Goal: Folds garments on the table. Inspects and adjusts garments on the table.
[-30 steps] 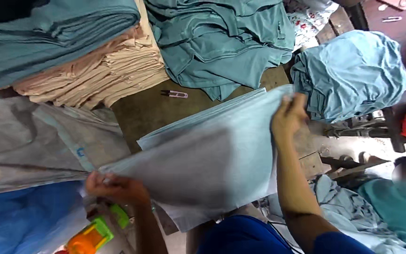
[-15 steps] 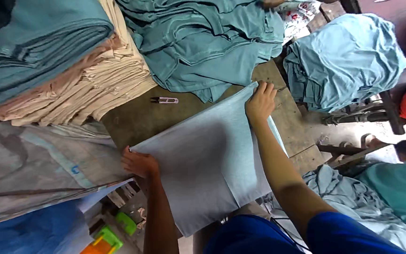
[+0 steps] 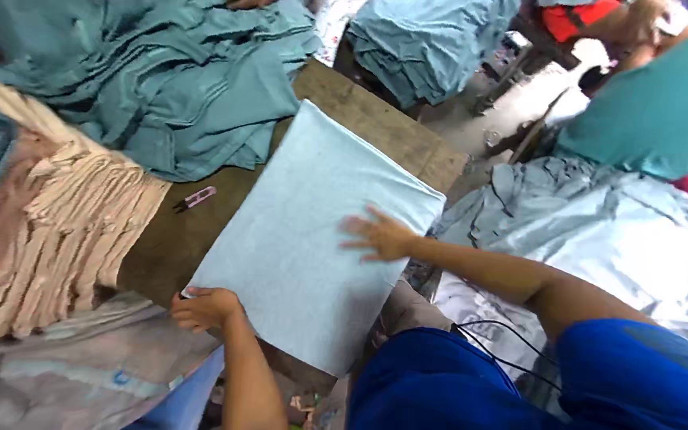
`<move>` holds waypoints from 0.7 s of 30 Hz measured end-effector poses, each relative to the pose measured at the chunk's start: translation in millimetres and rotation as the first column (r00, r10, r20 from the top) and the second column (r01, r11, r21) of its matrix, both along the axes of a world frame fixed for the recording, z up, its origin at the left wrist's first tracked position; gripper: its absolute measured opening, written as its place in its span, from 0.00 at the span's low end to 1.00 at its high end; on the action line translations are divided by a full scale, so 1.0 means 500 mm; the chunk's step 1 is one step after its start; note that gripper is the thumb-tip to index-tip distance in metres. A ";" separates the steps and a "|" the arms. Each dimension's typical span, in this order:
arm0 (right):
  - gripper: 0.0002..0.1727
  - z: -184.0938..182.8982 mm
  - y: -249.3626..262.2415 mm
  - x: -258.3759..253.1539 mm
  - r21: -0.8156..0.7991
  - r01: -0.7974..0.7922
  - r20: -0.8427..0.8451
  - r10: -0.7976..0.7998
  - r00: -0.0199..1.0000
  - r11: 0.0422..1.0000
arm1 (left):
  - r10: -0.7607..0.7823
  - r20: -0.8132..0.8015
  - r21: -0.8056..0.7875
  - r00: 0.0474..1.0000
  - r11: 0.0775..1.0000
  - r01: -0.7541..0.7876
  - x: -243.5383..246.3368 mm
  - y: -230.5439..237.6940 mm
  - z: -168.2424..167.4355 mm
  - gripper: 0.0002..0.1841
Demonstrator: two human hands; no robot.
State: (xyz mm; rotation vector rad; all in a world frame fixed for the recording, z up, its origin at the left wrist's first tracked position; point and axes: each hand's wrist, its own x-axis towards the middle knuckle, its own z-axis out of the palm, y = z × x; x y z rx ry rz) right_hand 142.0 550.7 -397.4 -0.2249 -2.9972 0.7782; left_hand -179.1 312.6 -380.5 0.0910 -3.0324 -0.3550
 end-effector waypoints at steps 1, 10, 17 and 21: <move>0.31 -0.010 0.052 0.043 0.075 0.208 0.005 -0.209 0.978 0.975 | -0.010 0.004 -0.002 1.000 1.000 0.010 -0.002 -0.004 -0.002 0.31; 0.29 0.005 -0.009 0.230 -0.123 0.739 -0.104 -0.749 0.654 0.662 | -0.370 -0.108 0.029 0.923 0.927 0.375 0.076 -0.018 0.057 0.34; 0.24 -0.016 -0.078 0.253 -0.648 0.672 -0.308 -0.930 0.199 0.358 | -0.853 0.169 -0.035 0.495 0.496 0.867 0.157 -0.057 0.022 0.33; 0.27 -0.044 -0.214 0.434 -0.754 0.373 0.385 -0.824 -0.416 -0.540 | -0.856 0.098 0.040 0.508 0.514 0.857 0.206 -0.003 0.068 0.30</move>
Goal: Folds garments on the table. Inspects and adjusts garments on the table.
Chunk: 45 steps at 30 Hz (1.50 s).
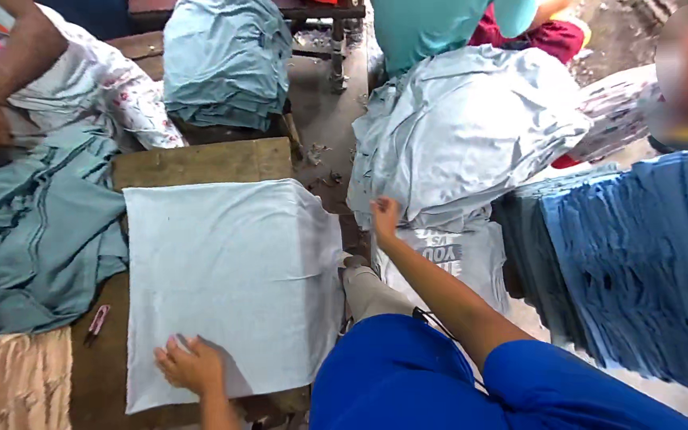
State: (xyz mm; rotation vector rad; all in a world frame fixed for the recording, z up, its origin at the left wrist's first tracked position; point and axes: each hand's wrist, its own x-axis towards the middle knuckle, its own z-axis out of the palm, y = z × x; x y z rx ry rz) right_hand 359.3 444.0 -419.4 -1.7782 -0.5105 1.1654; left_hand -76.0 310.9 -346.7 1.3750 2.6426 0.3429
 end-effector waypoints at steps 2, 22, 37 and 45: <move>0.32 -0.070 -0.071 0.097 -0.373 0.359 -0.248 -0.465 0.850 0.855 | -0.138 0.087 0.122 0.987 0.984 0.127 0.068 0.055 0.018 0.28; 0.09 0.195 -0.240 0.248 -0.296 0.604 -0.597 -0.637 0.488 0.740 | -0.953 0.249 0.324 -0.171 -0.084 0.942 0.806 0.143 -0.030 0.21; 0.23 0.274 -0.193 0.181 0.594 -0.145 0.424 -0.155 0.892 0.792 | -0.890 0.457 0.579 0.002 0.300 0.758 0.816 0.224 0.279 0.12; 0.18 0.207 -0.270 0.229 0.316 0.393 0.147 -0.453 0.879 0.864 | -0.704 0.706 0.637 0.076 0.679 0.366 0.825 0.268 0.303 0.16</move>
